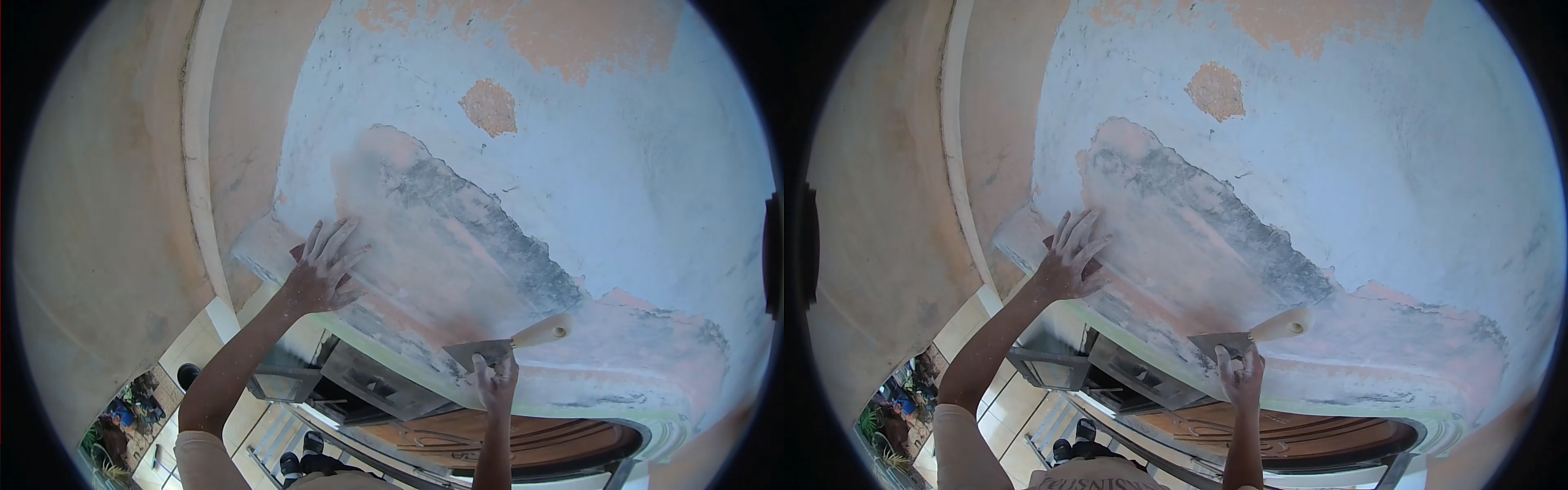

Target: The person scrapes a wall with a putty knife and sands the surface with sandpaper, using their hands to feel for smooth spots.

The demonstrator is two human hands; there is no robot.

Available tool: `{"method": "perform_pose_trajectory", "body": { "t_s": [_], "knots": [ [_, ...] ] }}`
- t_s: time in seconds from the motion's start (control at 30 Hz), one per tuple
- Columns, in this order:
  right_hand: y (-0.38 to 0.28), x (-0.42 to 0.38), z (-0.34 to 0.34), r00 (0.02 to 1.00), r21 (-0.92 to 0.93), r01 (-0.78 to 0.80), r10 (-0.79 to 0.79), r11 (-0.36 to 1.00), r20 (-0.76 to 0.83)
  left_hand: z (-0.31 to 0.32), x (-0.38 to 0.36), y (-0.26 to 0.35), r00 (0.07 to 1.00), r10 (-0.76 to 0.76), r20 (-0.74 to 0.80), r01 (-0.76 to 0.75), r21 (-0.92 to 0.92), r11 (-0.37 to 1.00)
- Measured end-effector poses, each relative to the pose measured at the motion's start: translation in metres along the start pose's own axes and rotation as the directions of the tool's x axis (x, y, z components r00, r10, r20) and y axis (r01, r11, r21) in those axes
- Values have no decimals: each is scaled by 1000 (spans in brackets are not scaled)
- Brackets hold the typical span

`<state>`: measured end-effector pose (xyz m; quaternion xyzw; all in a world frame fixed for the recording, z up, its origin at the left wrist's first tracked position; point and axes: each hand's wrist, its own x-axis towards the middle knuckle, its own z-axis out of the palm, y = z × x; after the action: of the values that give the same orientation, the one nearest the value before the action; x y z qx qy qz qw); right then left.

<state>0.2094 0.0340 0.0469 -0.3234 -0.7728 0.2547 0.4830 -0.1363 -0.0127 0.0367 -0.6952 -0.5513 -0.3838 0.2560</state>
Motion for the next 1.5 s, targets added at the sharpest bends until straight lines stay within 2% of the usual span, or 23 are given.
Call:
{"method": "perform_pose_trajectory", "body": {
  "t_s": [0.1,0.13,0.23,0.3,0.37,0.5,0.6,0.7,0.8,0.9,1.0,1.17,1.27,1.37,1.43,1.47,1.5],
  "knots": [
    [-41,28,4,988,111,145,-138,983,-72,7,6,0,989,-14,-148,24,67,997],
    [-39,35,-6,993,112,70,-80,991,83,10,13,1,979,-29,-204,42,57,997],
    [-75,75,-7,964,71,221,-229,973,135,16,48,13,925,-61,-376,67,3,998],
    [-102,102,0,920,19,389,-390,921,29,11,84,19,863,-77,-498,49,-69,996],
    [-126,128,-1,870,-53,491,-488,869,66,8,123,21,786,-113,-608,62,-103,993],
    [-161,171,3,779,-81,626,-625,776,36,-6,185,31,617,-259,-743,69,-277,958],
    [-177,196,0,761,-77,649,-648,757,44,-9,211,33,550,-259,-794,87,-254,963],
    [-184,215,-4,718,-127,692,-696,711,16,-9,216,39,585,-237,-775,205,-142,968],
    [-189,229,-8,646,-244,749,-760,616,63,-3,207,38,633,-195,-749,208,-78,975],
    [-198,238,-4,634,-245,758,-771,604,61,-3,199,33,676,-171,-717,215,-31,976],
    [-208,251,3,549,-239,817,-835,525,42,-1,189,26,686,-190,-702,222,-46,974],
    [-212,267,11,473,-261,857,-879,445,53,5,181,29,694,-216,-686,258,-43,965],
    [-195,264,21,398,-421,855,-904,303,157,6,180,32,690,-221,-689,254,-55,966],
    [-205,263,24,391,-334,884,-908,326,148,3,179,32,692,-226,-686,251,-66,966],
    [-212,269,21,506,-231,843,-862,485,35,3,178,30,695,-225,-683,245,-70,967],
    [-207,261,22,605,-256,782,-790,568,97,3,178,30,693,-224,-685,241,-73,968],
    [-202,258,23,520,-322,832,-838,452,168,3,177,29,691,-220,-688,236,-73,969]
  ]
}}
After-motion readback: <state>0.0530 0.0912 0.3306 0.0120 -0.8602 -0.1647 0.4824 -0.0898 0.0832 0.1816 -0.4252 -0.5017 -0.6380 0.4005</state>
